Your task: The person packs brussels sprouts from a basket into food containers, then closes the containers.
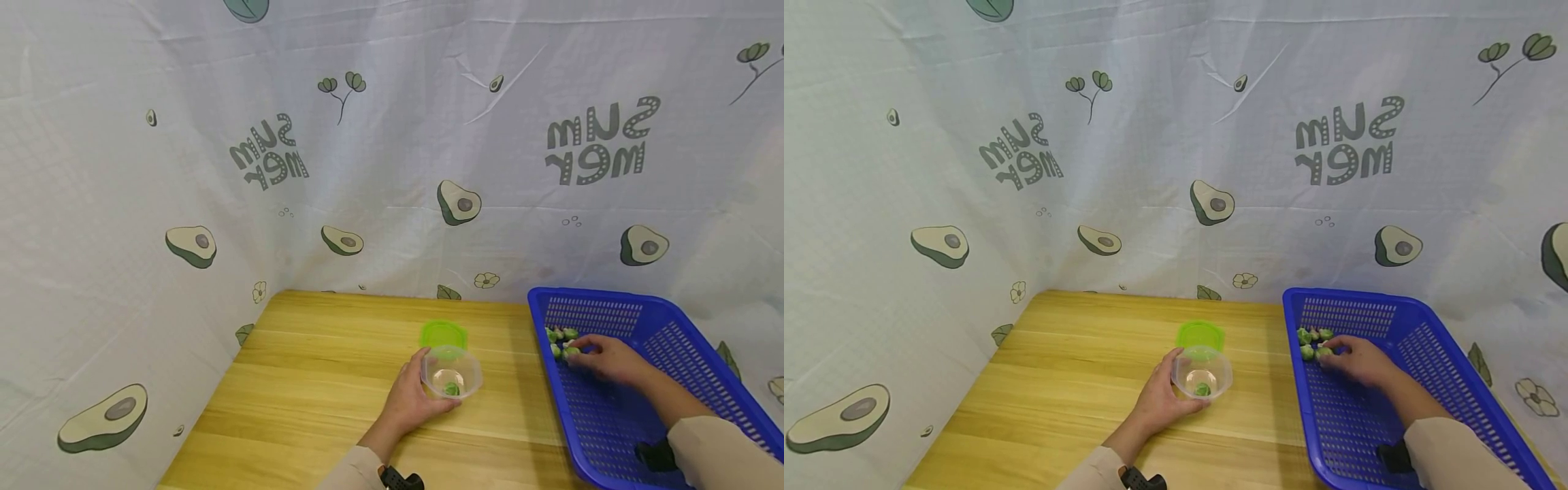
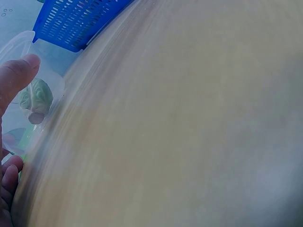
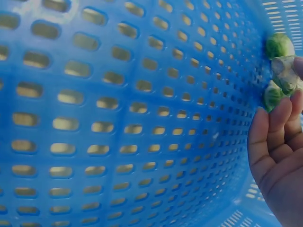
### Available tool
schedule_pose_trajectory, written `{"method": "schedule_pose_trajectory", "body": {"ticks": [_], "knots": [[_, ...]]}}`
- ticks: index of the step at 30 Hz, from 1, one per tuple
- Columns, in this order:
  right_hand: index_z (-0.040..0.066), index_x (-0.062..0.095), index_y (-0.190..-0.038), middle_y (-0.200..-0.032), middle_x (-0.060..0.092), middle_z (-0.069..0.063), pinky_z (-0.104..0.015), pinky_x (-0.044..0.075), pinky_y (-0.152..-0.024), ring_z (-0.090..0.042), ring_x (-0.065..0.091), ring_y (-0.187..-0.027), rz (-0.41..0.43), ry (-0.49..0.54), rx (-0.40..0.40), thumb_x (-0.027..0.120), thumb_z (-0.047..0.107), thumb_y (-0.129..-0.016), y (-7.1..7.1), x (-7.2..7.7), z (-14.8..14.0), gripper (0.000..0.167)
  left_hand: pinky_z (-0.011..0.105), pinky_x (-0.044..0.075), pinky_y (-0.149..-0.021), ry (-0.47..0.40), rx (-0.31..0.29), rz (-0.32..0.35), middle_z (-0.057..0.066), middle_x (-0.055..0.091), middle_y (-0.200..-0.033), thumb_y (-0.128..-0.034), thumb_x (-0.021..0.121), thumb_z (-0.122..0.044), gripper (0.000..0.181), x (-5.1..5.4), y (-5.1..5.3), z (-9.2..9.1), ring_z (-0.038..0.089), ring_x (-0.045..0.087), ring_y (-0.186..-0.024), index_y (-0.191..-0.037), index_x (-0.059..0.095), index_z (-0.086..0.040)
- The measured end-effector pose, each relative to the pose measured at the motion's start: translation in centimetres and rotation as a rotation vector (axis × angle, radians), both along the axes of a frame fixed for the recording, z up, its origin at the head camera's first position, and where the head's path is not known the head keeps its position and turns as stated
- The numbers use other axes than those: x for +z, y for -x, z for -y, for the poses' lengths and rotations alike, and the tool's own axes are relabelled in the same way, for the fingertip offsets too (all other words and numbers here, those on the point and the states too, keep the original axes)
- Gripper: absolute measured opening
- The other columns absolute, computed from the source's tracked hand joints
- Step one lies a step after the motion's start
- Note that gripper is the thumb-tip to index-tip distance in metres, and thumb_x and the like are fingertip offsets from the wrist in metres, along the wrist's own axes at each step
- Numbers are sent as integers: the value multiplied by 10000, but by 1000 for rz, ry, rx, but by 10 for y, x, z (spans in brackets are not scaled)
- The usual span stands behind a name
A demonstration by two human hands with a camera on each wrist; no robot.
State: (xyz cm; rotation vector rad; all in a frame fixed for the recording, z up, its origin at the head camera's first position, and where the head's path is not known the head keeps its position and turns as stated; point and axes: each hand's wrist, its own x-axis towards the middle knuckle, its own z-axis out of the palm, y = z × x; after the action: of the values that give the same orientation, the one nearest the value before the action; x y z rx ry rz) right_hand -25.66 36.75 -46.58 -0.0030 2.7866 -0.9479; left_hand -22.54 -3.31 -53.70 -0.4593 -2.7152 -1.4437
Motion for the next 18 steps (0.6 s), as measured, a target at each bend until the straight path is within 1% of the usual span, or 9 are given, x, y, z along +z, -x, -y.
{"method": "schedule_pose_trajectory", "body": {"ticks": [3, 7, 11, 13, 18], "knots": [[-133, 549, -1291, -847, 599, -69, -341, 453, -626, -204, 553, -727, -9, 8, -17, 655, 344, -996, -1, 6, 2, 570, 457, 491, -1057, 3, 2, 4, 52, 584, -1391, -702, 906, -524, 1094, 0, 0, 0, 225, 565, -1260, -1577, 352, -172], [-127, 526, -1315, -810, 575, -54, -329, 430, -615, -201, 539, -713, -18, 17, -35, 645, 393, -998, -2, 11, 4, 620, 461, 496, -1050, 6, 1, -1, 59, 587, -1383, -701, 909, -519, 1093, -1, 0, -1, 231, 570, -1251, -1575, 355, -167], [-110, 530, -1318, -782, 554, -30, -321, 418, -616, -190, 532, -712, -43, 35, -43, 639, 409, -1001, -4, 17, 6, 618, 468, 499, -1045, 9, -2, -8, 66, 588, -1381, -706, 903, -523, 1087, -2, 0, 0, 237, 575, -1248, -1573, 355, -164], [-99, 533, -1324, -792, 563, -30, -323, 421, -627, -185, 540, -723, -59, 37, -41, 638, 413, -1002, -6, 21, 8, 614, 463, 499, -1047, 13, -3, -7, 60, 588, -1382, -707, 899, -529, 1087, -2, -1, 0, 232, 574, -1250, -1575, 352, -169], [-75, 533, -1348, -812, 584, -58, -339, 416, -642, -189, 541, -730, -111, 39, -3, 614, 415, -1021, -10, 36, 14, 595, 466, 504, -1040, 22, 0, -16, 65, 593, -1372, -709, 900, -527, 1084, -2, 0, 0, 240, 579, -1242, -1572, 354, -161]]}}
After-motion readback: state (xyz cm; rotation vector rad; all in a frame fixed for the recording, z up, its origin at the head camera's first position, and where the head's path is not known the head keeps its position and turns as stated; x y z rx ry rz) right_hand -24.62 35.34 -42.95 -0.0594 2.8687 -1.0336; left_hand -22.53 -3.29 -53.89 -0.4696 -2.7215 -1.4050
